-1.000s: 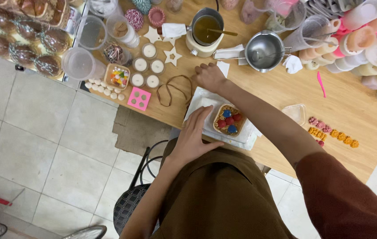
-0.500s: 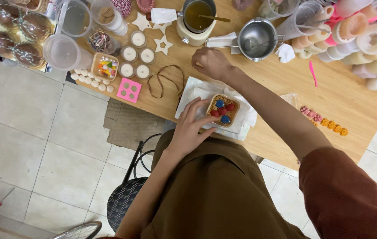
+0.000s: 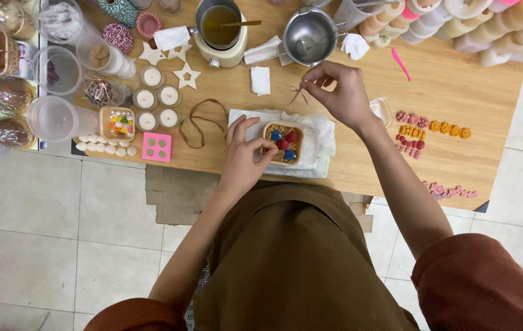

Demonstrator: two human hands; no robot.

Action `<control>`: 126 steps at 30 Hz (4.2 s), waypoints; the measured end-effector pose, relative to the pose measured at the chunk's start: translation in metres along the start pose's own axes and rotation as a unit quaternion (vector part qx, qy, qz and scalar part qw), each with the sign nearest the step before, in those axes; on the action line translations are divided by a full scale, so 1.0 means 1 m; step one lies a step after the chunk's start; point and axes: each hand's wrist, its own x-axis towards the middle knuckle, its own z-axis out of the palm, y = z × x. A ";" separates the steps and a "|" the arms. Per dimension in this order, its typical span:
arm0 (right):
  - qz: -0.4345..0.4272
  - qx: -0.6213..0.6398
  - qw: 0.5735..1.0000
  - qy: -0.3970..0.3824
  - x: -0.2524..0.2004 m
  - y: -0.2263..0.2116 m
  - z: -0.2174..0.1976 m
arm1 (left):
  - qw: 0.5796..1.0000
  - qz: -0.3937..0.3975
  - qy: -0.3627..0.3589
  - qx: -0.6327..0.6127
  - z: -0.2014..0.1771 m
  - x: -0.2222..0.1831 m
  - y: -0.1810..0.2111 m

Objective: The person ties a ribbon around a small container of wax melts, places it on a shelf, retrieves wood wool from a box, and places it into a small wooden box along with several wax melts.

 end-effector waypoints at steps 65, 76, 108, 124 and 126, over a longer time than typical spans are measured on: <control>0.035 -0.017 0.999 0.027 -0.080 -0.032 0.036 | 0.996 0.051 0.026 0.061 0.004 0.005 0.017; 0.289 -0.046 0.940 0.175 -0.113 0.121 -0.044 | 0.998 0.008 0.061 0.027 -0.008 0.007 0.005; 0.099 0.392 0.914 0.031 -0.097 0.008 -0.025 | 0.911 -0.170 0.034 -0.375 -0.005 0.005 0.035; 0.061 0.343 0.937 -0.042 -0.105 -0.059 -0.013 | 0.966 0.041 0.028 -0.256 -0.027 0.000 0.111; 0.047 0.345 0.937 -0.026 -0.105 -0.068 -0.017 | 0.964 0.021 -0.006 -0.266 -0.032 -0.006 0.116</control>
